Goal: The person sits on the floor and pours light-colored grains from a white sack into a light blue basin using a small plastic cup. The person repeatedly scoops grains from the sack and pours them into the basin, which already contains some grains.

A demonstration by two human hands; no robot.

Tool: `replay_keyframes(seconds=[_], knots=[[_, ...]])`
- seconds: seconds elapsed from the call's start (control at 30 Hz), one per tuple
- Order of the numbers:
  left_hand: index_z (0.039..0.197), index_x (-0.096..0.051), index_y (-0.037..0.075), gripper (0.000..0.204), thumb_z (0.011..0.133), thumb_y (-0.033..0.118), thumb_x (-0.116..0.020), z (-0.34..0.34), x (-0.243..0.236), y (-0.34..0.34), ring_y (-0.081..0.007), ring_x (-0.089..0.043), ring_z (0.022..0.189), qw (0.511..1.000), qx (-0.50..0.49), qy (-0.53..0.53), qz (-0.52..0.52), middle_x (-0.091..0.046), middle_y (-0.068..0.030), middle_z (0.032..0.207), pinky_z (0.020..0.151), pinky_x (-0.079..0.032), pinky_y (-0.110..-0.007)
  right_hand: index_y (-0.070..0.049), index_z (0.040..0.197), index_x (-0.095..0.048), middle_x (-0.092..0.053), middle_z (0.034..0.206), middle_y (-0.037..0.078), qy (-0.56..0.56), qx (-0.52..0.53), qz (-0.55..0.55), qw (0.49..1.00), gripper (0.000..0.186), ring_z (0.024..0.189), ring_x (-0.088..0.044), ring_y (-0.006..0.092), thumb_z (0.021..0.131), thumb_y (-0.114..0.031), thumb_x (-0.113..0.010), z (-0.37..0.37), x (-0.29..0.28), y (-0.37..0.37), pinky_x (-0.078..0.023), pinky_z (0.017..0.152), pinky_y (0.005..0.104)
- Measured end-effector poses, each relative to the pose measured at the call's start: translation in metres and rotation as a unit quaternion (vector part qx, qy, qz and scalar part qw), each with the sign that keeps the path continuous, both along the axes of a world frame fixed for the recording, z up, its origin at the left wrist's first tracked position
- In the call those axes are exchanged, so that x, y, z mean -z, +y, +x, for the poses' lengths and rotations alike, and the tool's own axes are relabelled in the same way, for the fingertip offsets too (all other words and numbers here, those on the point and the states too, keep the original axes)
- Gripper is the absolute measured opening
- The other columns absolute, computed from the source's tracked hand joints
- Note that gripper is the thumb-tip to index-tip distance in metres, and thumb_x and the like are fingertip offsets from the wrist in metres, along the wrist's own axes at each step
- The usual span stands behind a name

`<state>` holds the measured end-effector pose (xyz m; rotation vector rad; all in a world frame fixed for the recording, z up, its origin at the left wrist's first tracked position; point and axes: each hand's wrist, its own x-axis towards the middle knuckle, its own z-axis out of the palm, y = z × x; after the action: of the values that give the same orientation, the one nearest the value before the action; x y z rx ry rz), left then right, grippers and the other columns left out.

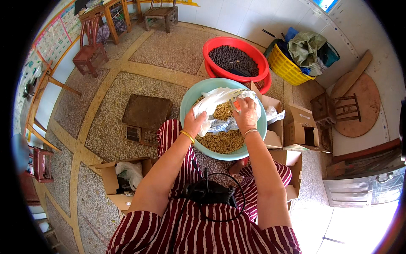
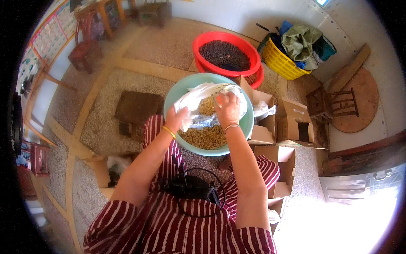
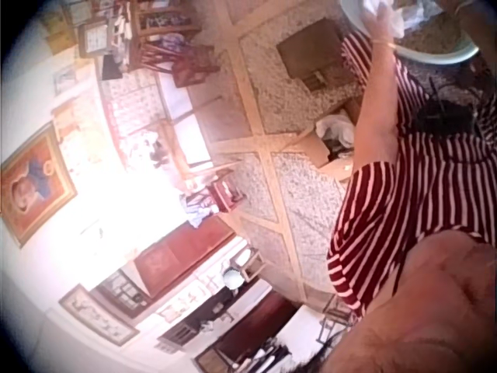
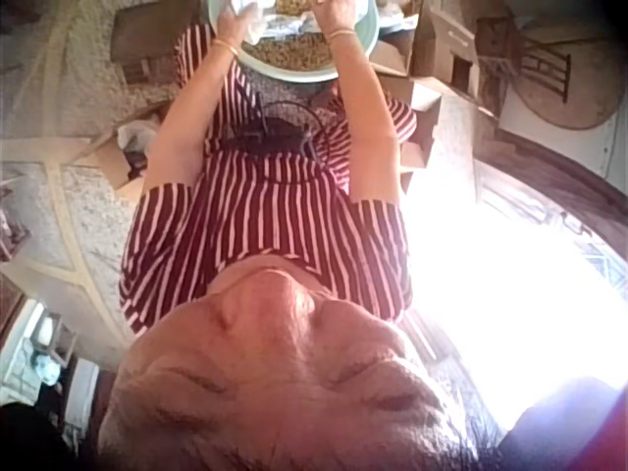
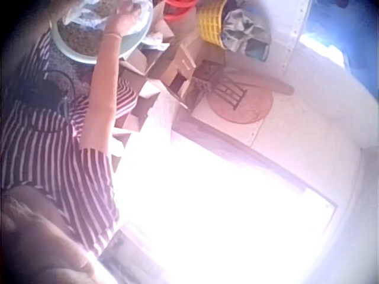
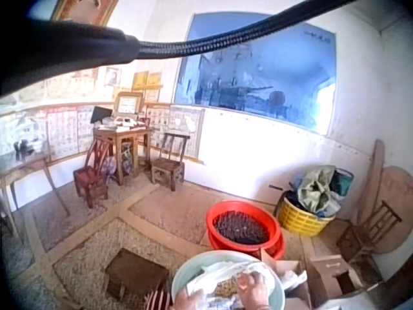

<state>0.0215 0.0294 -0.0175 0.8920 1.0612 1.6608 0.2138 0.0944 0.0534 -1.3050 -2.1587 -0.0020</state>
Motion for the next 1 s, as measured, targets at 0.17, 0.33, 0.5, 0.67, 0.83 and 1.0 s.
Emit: replay_keyframes(seconds=[0.17, 0.33, 0.5, 0.67, 0.83, 1.0], knots=[[0.115, -0.049, -0.001, 0.038, 0.082, 0.015, -0.058, -0.003, 0.007, 0.001, -0.0139, -0.054, 0.09, 0.999, -0.005, 0.035, 0.013, -0.057, -0.0072, 0.102, 0.081, -0.044, -0.028, -0.009, 0.109, -0.056, -0.047, 0.107, 0.014, 0.022, -0.009, 0.005, 1.0, 0.049, 0.099, -0.046, 0.0317, 0.062, -0.012, -0.072, 0.005, -0.007, -0.007, -0.041, 0.088, 0.0391], [0.115, -0.049, -0.001, 0.038, 0.082, 0.017, -0.058, -0.002, 0.009, 0.002, -0.0142, -0.055, 0.091, 0.999, -0.006, 0.033, 0.014, -0.058, -0.0077, 0.103, 0.081, -0.044, -0.028, -0.007, 0.105, -0.058, -0.052, 0.1, 0.013, 0.16, 0.007, -0.119, 0.98, 0.044, 0.09, -0.053, 0.0267, 0.066, -0.018, -0.072, 0.015, 0.001, -0.022, -0.045, 0.079, 0.0352], [0.121, -0.044, -0.001, 0.044, 0.081, 0.01, -0.056, -0.006, 0.005, 0.001, -0.0155, -0.054, 0.096, 0.996, 0.0, 0.077, -0.052, -0.055, -0.0082, 0.11, 0.086, -0.044, -0.029, -0.004, 0.099, -0.061, -0.06, 0.089, 0.014, 0.148, -0.071, -0.345, 0.924, 0.04, 0.082, -0.058, 0.0245, 0.067, -0.026, -0.07, 0.024, 0.017, -0.044, -0.048, 0.073, 0.0339], [0.112, -0.051, -0.002, 0.038, 0.082, 0.018, -0.06, -0.002, 0.008, 0.001, -0.0134, -0.055, 0.088, 0.998, -0.025, 0.064, -0.01, -0.058, -0.0079, 0.1, 0.078, -0.045, -0.027, -0.003, 0.091, -0.06, -0.057, 0.093, 0.019, -0.031, -0.068, -0.303, 0.95, 0.032, 0.092, -0.055, 0.0312, 0.071, -0.028, -0.065, 0.014, 0.058, -0.053, -0.045, 0.082, 0.0384], [0.114, -0.049, -0.002, 0.038, 0.082, 0.015, -0.06, -0.001, -0.003, -0.001, -0.0131, -0.055, 0.089, 0.996, -0.022, 0.073, -0.037, -0.057, -0.0081, 0.103, 0.079, -0.045, -0.026, -0.004, 0.094, -0.056, -0.048, 0.106, 0.022, -0.127, -0.022, -0.404, 0.905, 0.031, 0.096, -0.052, 0.0361, 0.073, -0.025, -0.064, 0.001, 0.061, -0.05, -0.044, 0.085, 0.0414], [0.114, -0.048, -0.003, 0.038, 0.082, 0.015, -0.059, 0.0, -0.006, -0.002, -0.0131, -0.055, 0.09, 0.996, -0.019, 0.074, -0.038, -0.057, -0.0082, 0.103, 0.08, -0.045, -0.026, -0.003, 0.101, -0.051, -0.048, 0.106, 0.023, -0.161, -0.03, -0.425, 0.89, 0.037, 0.097, -0.053, 0.0359, 0.074, -0.024, -0.064, 0.001, 0.066, -0.053, -0.044, 0.085, 0.0413]])
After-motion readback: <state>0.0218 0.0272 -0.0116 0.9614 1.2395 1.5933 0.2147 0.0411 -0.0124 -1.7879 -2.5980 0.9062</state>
